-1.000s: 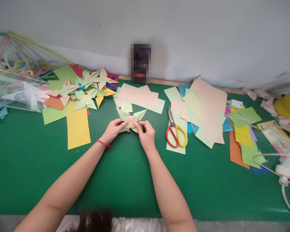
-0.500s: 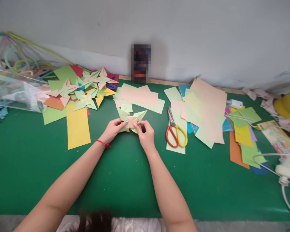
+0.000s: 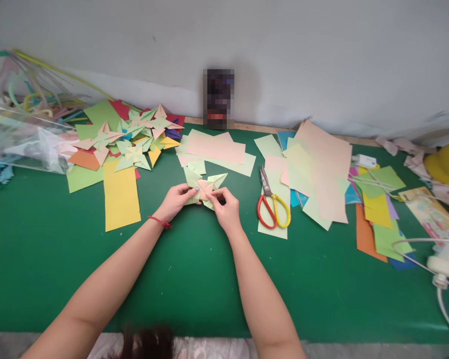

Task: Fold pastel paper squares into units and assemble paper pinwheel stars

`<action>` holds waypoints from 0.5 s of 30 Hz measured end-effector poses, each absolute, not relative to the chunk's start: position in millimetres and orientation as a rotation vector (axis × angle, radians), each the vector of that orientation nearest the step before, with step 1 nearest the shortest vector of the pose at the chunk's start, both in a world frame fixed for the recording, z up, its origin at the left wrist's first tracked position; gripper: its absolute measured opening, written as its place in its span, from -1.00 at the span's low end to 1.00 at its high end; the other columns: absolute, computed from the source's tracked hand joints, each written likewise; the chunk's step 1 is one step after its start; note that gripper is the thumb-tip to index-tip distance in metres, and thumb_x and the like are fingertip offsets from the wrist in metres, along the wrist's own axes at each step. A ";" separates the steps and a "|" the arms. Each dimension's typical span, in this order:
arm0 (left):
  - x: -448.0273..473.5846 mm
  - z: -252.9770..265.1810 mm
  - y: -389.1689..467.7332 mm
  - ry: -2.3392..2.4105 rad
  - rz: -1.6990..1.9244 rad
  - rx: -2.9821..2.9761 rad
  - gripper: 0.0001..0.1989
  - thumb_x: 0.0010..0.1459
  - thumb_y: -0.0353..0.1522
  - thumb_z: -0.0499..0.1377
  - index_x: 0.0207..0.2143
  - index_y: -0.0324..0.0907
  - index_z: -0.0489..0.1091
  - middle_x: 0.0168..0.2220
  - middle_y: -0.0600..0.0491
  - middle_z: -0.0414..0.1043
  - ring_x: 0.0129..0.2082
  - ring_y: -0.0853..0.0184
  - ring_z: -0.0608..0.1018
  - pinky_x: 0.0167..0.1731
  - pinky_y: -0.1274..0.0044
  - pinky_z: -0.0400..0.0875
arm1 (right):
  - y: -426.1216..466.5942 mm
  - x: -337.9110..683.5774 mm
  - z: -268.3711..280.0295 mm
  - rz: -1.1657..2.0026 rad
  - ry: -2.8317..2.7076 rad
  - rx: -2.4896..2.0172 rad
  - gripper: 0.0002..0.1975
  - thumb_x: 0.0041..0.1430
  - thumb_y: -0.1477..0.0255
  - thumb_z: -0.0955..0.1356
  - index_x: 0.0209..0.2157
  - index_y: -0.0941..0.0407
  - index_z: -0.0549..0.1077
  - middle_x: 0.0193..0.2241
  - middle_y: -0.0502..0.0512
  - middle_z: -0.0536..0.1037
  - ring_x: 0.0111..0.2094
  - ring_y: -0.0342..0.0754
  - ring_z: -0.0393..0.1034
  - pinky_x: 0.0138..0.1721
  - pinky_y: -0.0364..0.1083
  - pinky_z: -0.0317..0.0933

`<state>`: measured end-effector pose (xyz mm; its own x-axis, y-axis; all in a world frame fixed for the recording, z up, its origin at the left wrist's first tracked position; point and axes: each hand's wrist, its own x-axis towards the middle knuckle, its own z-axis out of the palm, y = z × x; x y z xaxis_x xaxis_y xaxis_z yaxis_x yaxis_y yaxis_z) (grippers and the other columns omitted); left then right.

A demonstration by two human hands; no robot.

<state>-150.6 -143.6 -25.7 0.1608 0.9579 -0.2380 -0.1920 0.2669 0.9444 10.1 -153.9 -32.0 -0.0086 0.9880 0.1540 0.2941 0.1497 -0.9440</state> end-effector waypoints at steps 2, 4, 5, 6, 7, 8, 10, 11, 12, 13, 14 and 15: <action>-150.1 -26.7 -143.6 1.077 1.024 0.918 -0.65 -0.08 -0.18 0.24 -0.32 -0.27 0.47 -0.38 0.03 0.48 -0.42 0.35 0.49 -0.38 0.48 0.47 | -154.2 9.7 -31.7 0.918 -1.480 -1.306 -0.83 0.03 0.30 0.35 -0.47 0.11 0.38 -0.55 -0.04 0.40 -0.50 -0.15 0.30 -0.40 -0.14 0.21; -150.0 -26.8 -143.7 1.086 1.028 0.910 -0.66 -0.09 -0.18 0.25 -0.32 -0.26 0.47 -0.38 0.03 0.48 -0.42 0.35 0.49 -0.38 0.48 0.47 | -154.4 9.4 -31.3 0.912 -1.485 -1.307 -0.83 0.03 0.29 0.35 -0.48 0.11 0.38 -0.55 -0.04 0.40 -0.49 -0.15 0.30 -0.40 -0.13 0.21; -150.1 -26.6 -143.7 1.087 1.029 0.909 -0.66 -0.09 -0.18 0.25 -0.32 -0.26 0.47 -0.38 0.03 0.49 -0.42 0.35 0.49 -0.38 0.48 0.47 | -154.5 9.3 -31.1 0.910 -1.488 -1.310 -0.82 0.04 0.29 0.34 -0.48 0.11 0.38 -0.55 -0.04 0.40 -0.49 -0.15 0.30 -0.40 -0.13 0.21; -150.3 -26.3 -143.8 1.087 1.029 0.907 -0.66 -0.09 -0.18 0.25 -0.32 -0.26 0.47 -0.38 0.03 0.49 -0.42 0.35 0.49 -0.38 0.48 0.47 | -154.5 9.2 -30.9 0.907 -1.492 -1.311 -0.82 0.04 0.29 0.34 -0.48 0.11 0.38 -0.55 -0.03 0.41 -0.49 -0.15 0.30 -0.41 -0.13 0.21; -150.4 -25.9 -143.9 1.085 1.028 0.903 -0.66 -0.09 -0.19 0.25 -0.32 -0.26 0.47 -0.38 0.03 0.49 -0.42 0.35 0.49 -0.38 0.48 0.47 | -154.6 9.1 -30.6 0.904 -1.496 -1.311 -0.82 0.04 0.28 0.34 -0.48 0.11 0.38 -0.55 -0.03 0.41 -0.49 -0.15 0.30 -0.41 -0.13 0.22; -150.7 -25.6 -144.0 1.083 1.027 0.897 -0.66 -0.09 -0.19 0.25 -0.32 -0.26 0.47 -0.38 0.03 0.49 -0.41 0.35 0.49 -0.37 0.48 0.47 | -154.6 9.1 -30.3 0.902 -1.499 -1.309 -0.82 0.04 0.28 0.34 -0.48 0.11 0.39 -0.55 -0.03 0.41 -0.49 -0.15 0.30 -0.40 -0.13 0.22; -151.2 -25.2 -144.1 1.072 1.024 0.887 -0.66 -0.09 -0.20 0.26 -0.31 -0.27 0.47 -0.36 0.02 0.49 -0.42 0.35 0.50 -0.38 0.48 0.47 | -154.8 9.0 -29.7 0.898 -1.507 -1.302 -0.82 0.04 0.29 0.34 -0.48 0.11 0.39 -0.54 -0.03 0.41 -0.49 -0.15 0.30 -0.40 -0.13 0.22; -151.5 -25.3 -144.0 1.064 1.025 0.883 -0.65 -0.09 -0.20 0.26 -0.30 -0.27 0.46 -0.34 0.01 0.49 -0.41 0.35 0.50 -0.38 0.48 0.48 | -154.9 9.0 -29.3 0.896 -1.512 -1.298 -0.83 0.04 0.29 0.34 -0.48 0.11 0.39 -0.54 -0.03 0.41 -0.49 -0.15 0.30 -0.39 -0.13 0.23; -151.9 -25.5 -143.7 1.053 1.025 0.881 -0.65 -0.09 -0.21 0.27 -0.29 -0.27 0.46 -0.32 0.00 0.49 -0.41 0.35 0.50 -0.38 0.48 0.48 | -155.1 9.1 -28.8 0.893 -1.517 -1.295 -0.83 0.04 0.30 0.34 -0.47 0.11 0.39 -0.53 -0.03 0.42 -0.48 -0.14 0.31 -0.38 -0.13 0.23; -152.5 -25.9 -143.4 1.040 1.025 0.879 -0.64 -0.10 -0.22 0.27 -0.27 -0.27 0.45 -0.29 -0.02 0.49 -0.40 0.34 0.50 -0.38 0.48 0.48 | -155.4 9.1 -28.4 0.889 -1.521 -1.292 -0.84 0.05 0.30 0.34 -0.47 0.11 0.40 -0.53 -0.03 0.42 -0.47 -0.14 0.31 -0.38 -0.13 0.23; -153.2 -26.5 -142.9 1.025 1.025 0.874 -0.64 -0.09 -0.23 0.27 -0.26 -0.27 0.44 -0.25 -0.03 0.49 -0.39 0.34 0.51 -0.38 0.48 0.48 | -155.6 9.2 -28.0 0.885 -1.524 -1.289 -0.85 0.05 0.31 0.34 -0.47 0.11 0.40 -0.52 -0.03 0.43 -0.47 -0.14 0.32 -0.37 -0.13 0.23; -154.0 -27.2 -142.2 1.008 1.024 0.865 -0.63 -0.09 -0.23 0.27 -0.24 -0.27 0.43 -0.22 -0.04 0.48 -0.37 0.32 0.51 -0.37 0.47 0.48 | -155.9 9.3 -27.7 0.880 -1.523 -1.285 -0.85 0.06 0.32 0.34 -0.46 0.11 0.40 -0.52 -0.03 0.43 -0.46 -0.14 0.32 -0.37 -0.13 0.22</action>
<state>-154.0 -142.2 -27.2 0.1882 0.9499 -0.2494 -0.2641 0.2936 0.9187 9.3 -155.9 -27.7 -0.0245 0.9795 0.1998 0.3164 0.1972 -0.9279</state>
